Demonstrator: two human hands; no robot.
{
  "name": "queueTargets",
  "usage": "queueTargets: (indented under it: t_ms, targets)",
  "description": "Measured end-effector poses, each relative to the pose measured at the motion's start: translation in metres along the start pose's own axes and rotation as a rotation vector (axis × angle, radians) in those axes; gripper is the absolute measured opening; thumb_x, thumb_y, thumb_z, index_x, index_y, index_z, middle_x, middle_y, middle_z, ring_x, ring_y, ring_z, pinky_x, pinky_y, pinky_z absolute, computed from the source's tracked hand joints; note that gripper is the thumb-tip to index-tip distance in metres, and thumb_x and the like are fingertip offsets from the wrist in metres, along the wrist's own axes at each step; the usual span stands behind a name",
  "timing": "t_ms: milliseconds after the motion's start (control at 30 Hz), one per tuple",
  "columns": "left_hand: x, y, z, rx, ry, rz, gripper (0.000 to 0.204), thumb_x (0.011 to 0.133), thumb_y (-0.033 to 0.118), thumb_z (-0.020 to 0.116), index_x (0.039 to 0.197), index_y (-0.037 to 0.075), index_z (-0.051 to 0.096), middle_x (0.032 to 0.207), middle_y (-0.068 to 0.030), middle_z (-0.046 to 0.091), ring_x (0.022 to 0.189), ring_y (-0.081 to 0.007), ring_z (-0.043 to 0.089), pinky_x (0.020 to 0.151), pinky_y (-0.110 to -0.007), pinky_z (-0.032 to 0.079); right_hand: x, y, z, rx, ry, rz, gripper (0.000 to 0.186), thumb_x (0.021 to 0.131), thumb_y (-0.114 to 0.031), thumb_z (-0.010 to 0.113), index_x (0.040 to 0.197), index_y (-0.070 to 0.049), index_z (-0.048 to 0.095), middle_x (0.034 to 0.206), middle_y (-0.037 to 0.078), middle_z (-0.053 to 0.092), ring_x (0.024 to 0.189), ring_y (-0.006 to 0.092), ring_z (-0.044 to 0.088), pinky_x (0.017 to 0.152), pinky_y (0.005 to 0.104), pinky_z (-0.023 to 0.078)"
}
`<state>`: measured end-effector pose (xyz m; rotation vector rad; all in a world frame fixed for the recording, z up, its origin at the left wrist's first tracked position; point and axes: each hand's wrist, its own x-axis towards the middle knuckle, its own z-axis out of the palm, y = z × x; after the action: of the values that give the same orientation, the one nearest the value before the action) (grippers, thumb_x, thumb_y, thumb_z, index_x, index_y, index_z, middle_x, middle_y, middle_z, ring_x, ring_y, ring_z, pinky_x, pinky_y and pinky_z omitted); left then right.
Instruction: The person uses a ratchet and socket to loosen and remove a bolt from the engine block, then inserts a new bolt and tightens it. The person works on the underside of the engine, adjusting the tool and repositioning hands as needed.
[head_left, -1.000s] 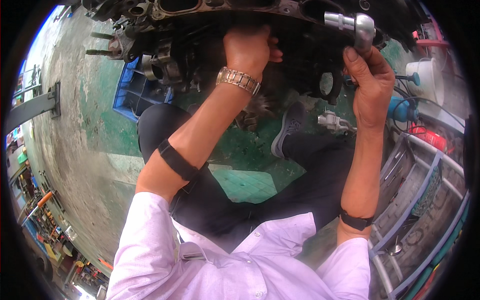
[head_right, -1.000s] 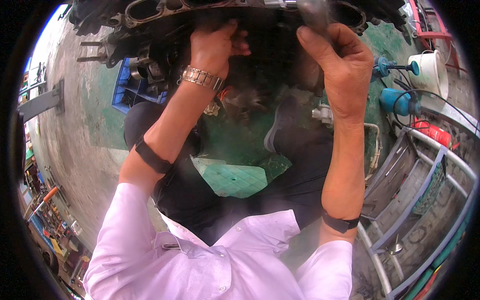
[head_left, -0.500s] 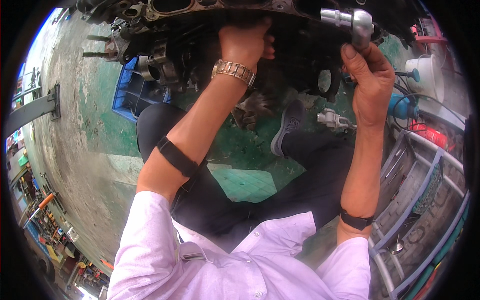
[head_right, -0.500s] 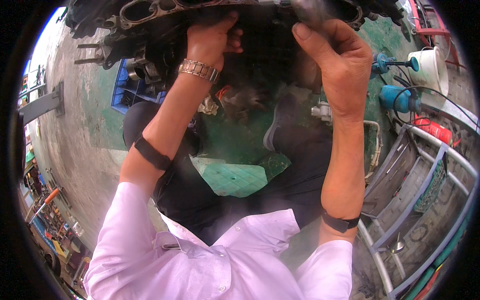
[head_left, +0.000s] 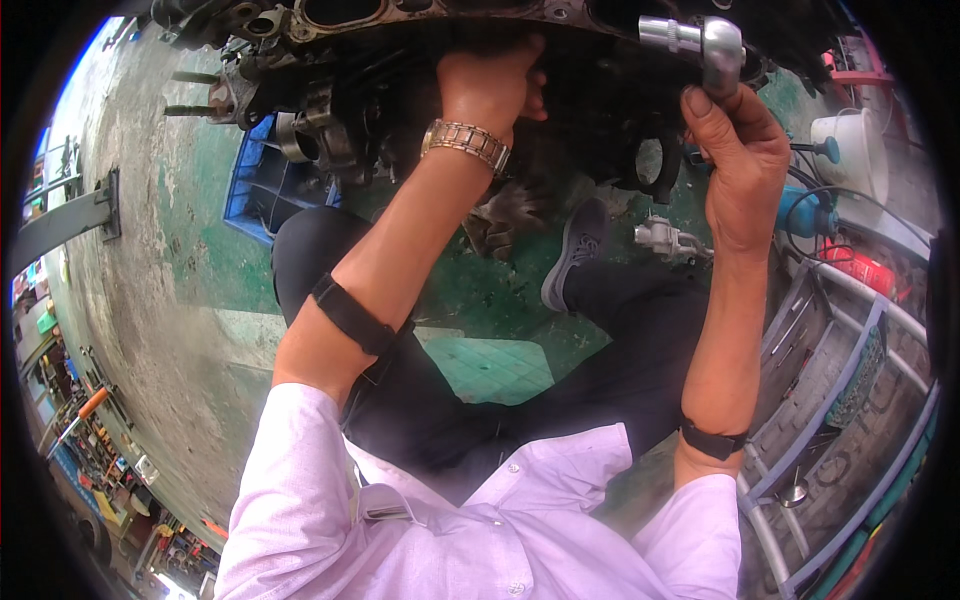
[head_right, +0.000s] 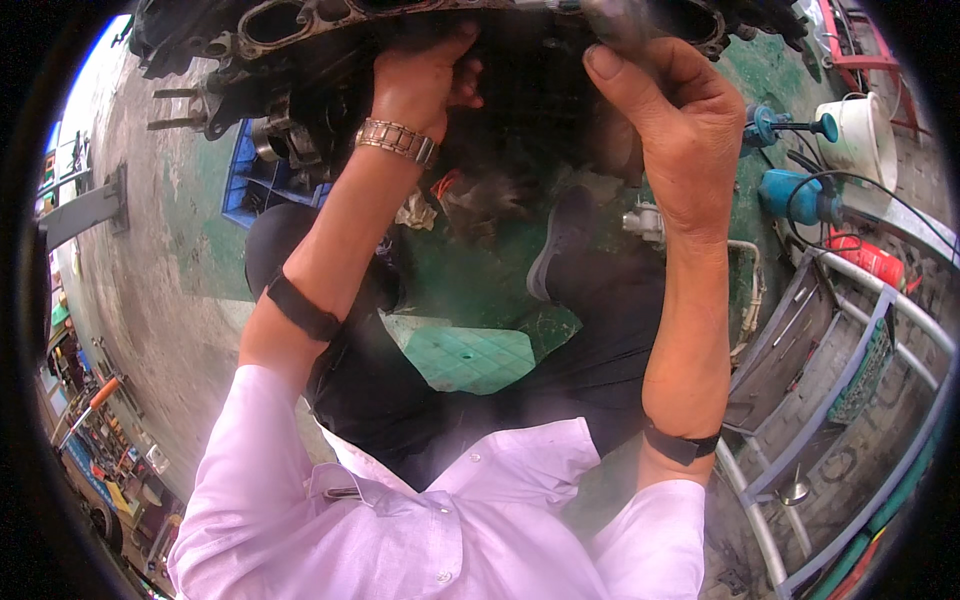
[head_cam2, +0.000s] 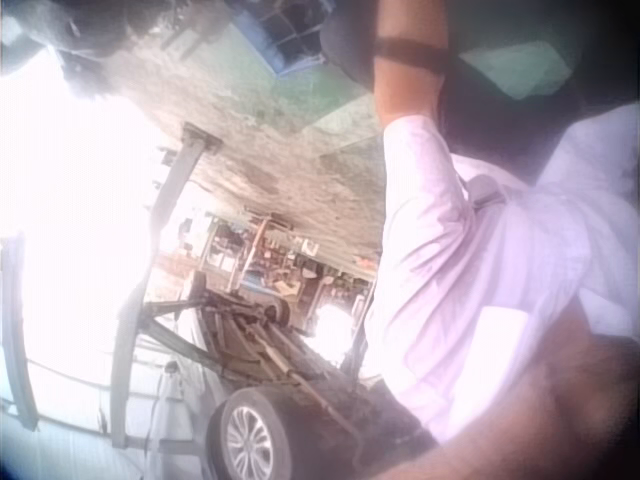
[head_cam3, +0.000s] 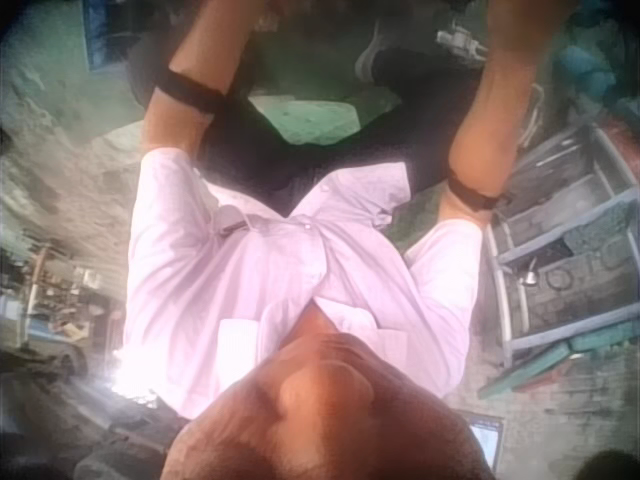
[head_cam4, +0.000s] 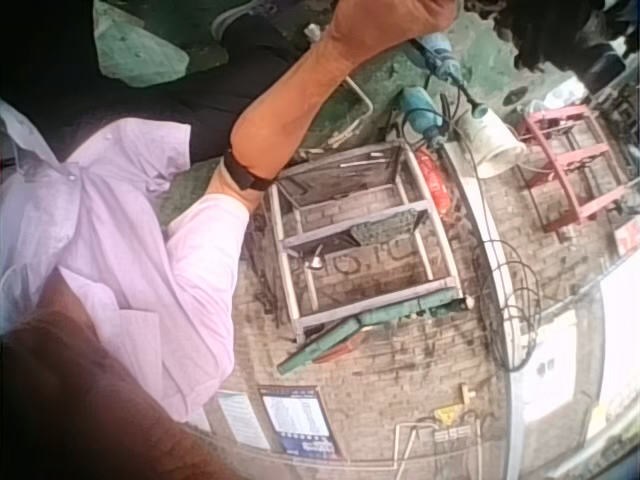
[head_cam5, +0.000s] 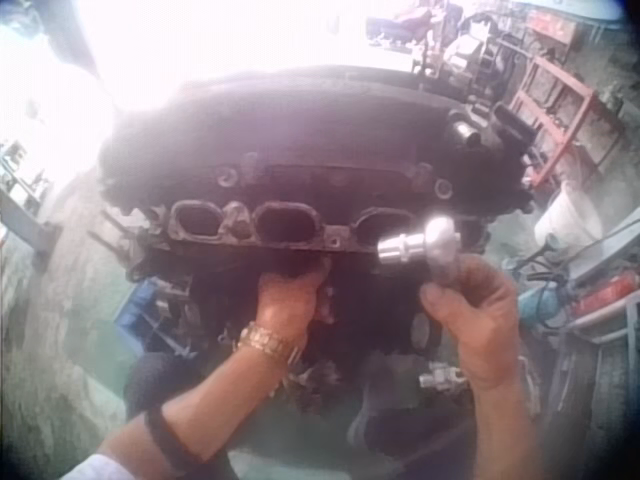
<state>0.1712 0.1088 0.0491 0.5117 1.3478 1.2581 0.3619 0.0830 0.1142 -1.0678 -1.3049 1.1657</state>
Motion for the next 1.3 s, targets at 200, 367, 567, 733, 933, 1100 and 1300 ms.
queueTargets:
  t_ms: [200, 367, 567, 733, 933, 1100, 1300]
  targets:
    - [-0.009, 0.002, 0.0, -0.036, -0.017, -0.04, 0.018, 0.088, 0.013, 0.056, 0.093, -0.004, 0.056, 0.071, -0.0169, 0.063, 0.046, -0.0196, 0.055, 0.042, -0.033, 0.051, 0.0, -0.001, 0.0, 0.02, -0.02, -0.006, 0.01, 0.076, -0.005, 0.074, 0.085, -0.004, 0.069, 0.079, -0.002, 0.066, 0.07, 0.0032, 0.056, 0.066, 0.0167, 0.041]
    - [-0.006, 0.004, -0.001, -0.135, -0.014, -0.153, 0.017, 0.086, 0.013, 0.058, 0.089, -0.004, 0.057, 0.07, -0.0159, 0.063, 0.047, -0.0192, 0.055, 0.043, -0.033, 0.051, 0.001, 0.0, 0.0, -0.015, -0.015, -0.004, 0.008, 0.076, -0.004, 0.073, 0.083, -0.004, 0.069, 0.077, -0.003, 0.066, 0.069, 0.0029, 0.055, 0.065, 0.0167, 0.04]
    - [-0.004, 0.004, 0.0, -0.006, 0.06, -0.069, 0.017, 0.084, 0.012, 0.061, 0.08, -0.005, 0.058, 0.066, -0.0145, 0.061, 0.046, -0.0194, 0.055, 0.041, -0.032, 0.051, 0.0, 0.0, 0.002, -0.028, -0.023, -0.019, 0.006, 0.076, -0.005, 0.074, 0.08, -0.005, 0.069, 0.075, -0.003, 0.065, 0.068, 0.0026, 0.054, 0.064, 0.0168, 0.039]
    - [-0.01, 0.004, -0.003, 0.029, 0.032, -0.024, 0.016, 0.084, 0.006, 0.058, 0.096, -0.005, 0.056, 0.078, -0.0171, 0.064, 0.051, -0.0185, 0.057, 0.046, -0.033, 0.052, 0.001, -0.001, 0.001, -0.074, -0.02, -0.002, 0.007, 0.076, -0.006, 0.074, 0.078, -0.004, 0.068, 0.074, -0.003, 0.065, 0.067, 0.0027, 0.054, 0.064, 0.0171, 0.039]
    - [-0.012, 0.006, -0.009, -0.079, -0.034, -0.084, 0.018, 0.085, 0.006, 0.056, 0.099, -0.005, 0.056, 0.08, -0.0193, 0.065, 0.054, -0.0203, 0.059, 0.047, -0.034, 0.053, 0.001, -0.001, 0.003, -0.069, -0.03, -0.023, 0.008, 0.076, -0.006, 0.075, 0.078, -0.004, 0.068, 0.074, -0.002, 0.065, 0.067, 0.0032, 0.054, 0.064, 0.0177, 0.039]
    - [-0.005, -0.004, -0.009, -0.101, -0.032, -0.028, 0.02, 0.089, 0.008, 0.047, 0.081, -0.008, 0.057, 0.071, -0.0185, 0.064, 0.051, -0.025, 0.061, 0.045, -0.034, 0.054, 0.001, -0.001, 0.005, -0.061, -0.041, -0.024, 0.009, 0.076, -0.006, 0.075, 0.076, -0.004, 0.066, 0.073, -0.003, 0.064, 0.067, 0.0033, 0.053, 0.064, 0.0179, 0.039]
    - [0.011, -0.018, -0.011, -0.288, -0.142, -0.062, 0.019, 0.087, 0.0, 0.052, 0.106, -0.002, 0.053, 0.091, -0.0183, 0.061, 0.075, -0.0283, 0.062, 0.069, -0.044, 0.056, 0.0, -0.003, 0.009, -0.076, -0.042, 0.025, 0.011, 0.075, -0.006, 0.075, 0.074, -0.003, 0.064, 0.071, -0.004, 0.062, 0.067, 0.0036, 0.052, 0.063, 0.0185, 0.038]
